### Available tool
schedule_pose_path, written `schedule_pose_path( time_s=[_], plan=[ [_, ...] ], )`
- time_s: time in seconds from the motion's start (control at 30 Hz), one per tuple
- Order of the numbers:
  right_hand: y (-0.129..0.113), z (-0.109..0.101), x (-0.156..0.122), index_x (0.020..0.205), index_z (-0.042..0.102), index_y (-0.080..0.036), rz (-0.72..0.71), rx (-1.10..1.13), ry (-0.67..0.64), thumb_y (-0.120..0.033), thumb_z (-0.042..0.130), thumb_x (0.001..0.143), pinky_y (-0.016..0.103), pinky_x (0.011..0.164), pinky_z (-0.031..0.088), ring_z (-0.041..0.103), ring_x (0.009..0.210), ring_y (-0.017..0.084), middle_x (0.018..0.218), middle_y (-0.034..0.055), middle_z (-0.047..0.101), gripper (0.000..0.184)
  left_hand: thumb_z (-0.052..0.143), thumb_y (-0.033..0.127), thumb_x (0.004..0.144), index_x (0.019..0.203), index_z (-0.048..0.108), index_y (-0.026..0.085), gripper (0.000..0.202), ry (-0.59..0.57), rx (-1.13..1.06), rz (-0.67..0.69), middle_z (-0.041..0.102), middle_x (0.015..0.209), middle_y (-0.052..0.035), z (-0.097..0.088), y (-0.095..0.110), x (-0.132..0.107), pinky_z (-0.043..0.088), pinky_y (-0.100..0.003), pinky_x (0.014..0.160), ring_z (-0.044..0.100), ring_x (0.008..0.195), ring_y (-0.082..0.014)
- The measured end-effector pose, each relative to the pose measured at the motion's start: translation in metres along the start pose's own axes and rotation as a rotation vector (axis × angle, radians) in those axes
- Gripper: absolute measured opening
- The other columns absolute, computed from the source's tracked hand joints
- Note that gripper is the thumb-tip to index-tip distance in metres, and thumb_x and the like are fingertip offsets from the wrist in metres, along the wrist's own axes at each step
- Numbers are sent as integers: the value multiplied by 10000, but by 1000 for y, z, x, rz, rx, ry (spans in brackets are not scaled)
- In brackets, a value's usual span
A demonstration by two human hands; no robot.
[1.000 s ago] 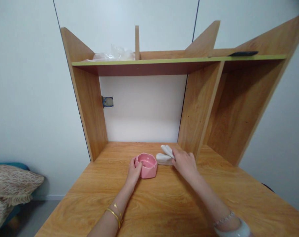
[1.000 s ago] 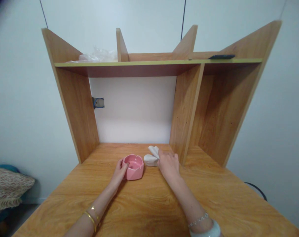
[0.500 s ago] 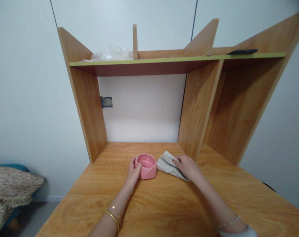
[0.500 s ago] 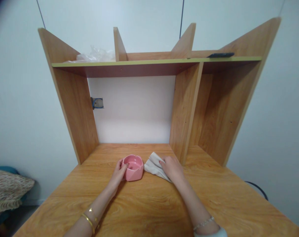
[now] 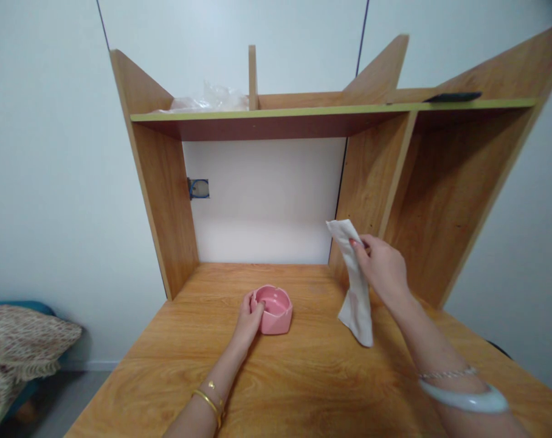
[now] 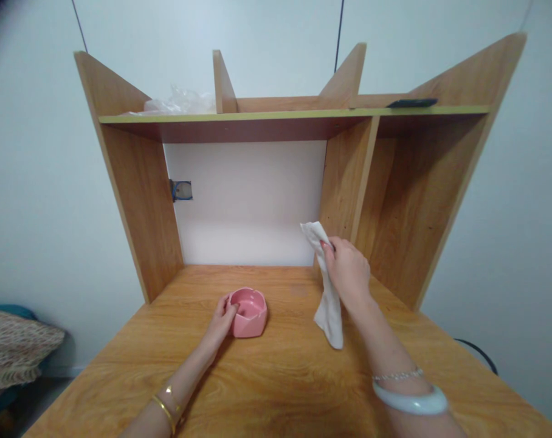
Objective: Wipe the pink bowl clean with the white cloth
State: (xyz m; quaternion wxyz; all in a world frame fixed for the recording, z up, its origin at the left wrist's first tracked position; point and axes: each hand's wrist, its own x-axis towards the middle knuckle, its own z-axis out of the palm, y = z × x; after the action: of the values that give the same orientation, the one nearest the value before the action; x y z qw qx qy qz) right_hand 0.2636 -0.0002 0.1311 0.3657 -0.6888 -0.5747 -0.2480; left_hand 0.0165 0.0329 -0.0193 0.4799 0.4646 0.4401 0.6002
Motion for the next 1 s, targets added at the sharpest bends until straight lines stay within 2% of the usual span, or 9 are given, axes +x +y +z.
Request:
schedule_pose_path(
  time_s=[0.13,0.3,0.4,0.5,0.63,0.73,0.8,0.9,1.0],
  plan=[
    [-31,11,-6,863,602,-191,-188,-12,-166,-307,366,866,245,546,317,568,712,182,825,59,631,263,593,253,687,1017,540,173,344,-21,10,13,600,1034,-84,-1,-1,0,405,-312,855,567,944,-199],
    [-70,34,-43,935,607,-201,-330,78,-451,-241,359,876,244,622,342,569,783,174,878,58,621,258,569,264,704,1022,539,167,334,-40,33,41,604,1032,-92,-1,0,0,427,-311,824,574,936,-202],
    [-78,46,-58,898,629,-187,-374,202,-595,-232,408,849,244,694,354,551,829,166,929,69,585,230,554,256,712,1026,540,161,329,-44,54,63,609,1031,-90,0,2,0,423,-308,831,565,955,-200],
    [-78,56,-64,859,649,-180,-410,398,-713,-323,468,819,249,766,357,520,878,165,957,71,555,235,540,220,705,1019,547,161,320,-44,81,85,615,1027,-80,0,3,1,409,-308,856,557,973,-191],
    [-78,69,-65,722,634,-164,-272,338,-724,-368,385,851,276,775,356,513,857,188,797,77,570,347,529,164,675,997,557,163,323,-45,124,113,620,1016,-67,1,1,4,399,-314,872,554,974,-183],
    [-79,79,-68,910,583,-117,-125,246,-673,-371,533,752,307,770,366,514,912,233,939,134,569,304,508,133,664,993,559,159,334,-57,151,141,619,1011,-59,2,1,3,394,-306,878,550,975,-173],
    [-77,84,-71,1053,511,-94,-17,249,-700,-399,644,631,326,757,382,523,940,269,1004,163,565,538,504,121,656,1001,562,159,352,-60,185,177,610,1026,-59,3,4,0,377,-313,902,535,997,-175],
    [-71,91,-78,1167,425,-112,146,409,-799,-366,716,510,338,728,411,564,904,285,955,133,612,762,515,117,645,1065,549,159,423,-61,316,310,570,1097,-74,4,12,-6,333,-346,954,495,1053,-191],
    [-65,95,-87,1203,390,-119,204,577,-830,-301,704,512,318,708,440,595,853,253,914,94,641,781,508,110,646,1149,514,164,506,-134,445,438,534,1147,-80,5,25,-15,317,-347,976,470,1087,-195]
  ],
)
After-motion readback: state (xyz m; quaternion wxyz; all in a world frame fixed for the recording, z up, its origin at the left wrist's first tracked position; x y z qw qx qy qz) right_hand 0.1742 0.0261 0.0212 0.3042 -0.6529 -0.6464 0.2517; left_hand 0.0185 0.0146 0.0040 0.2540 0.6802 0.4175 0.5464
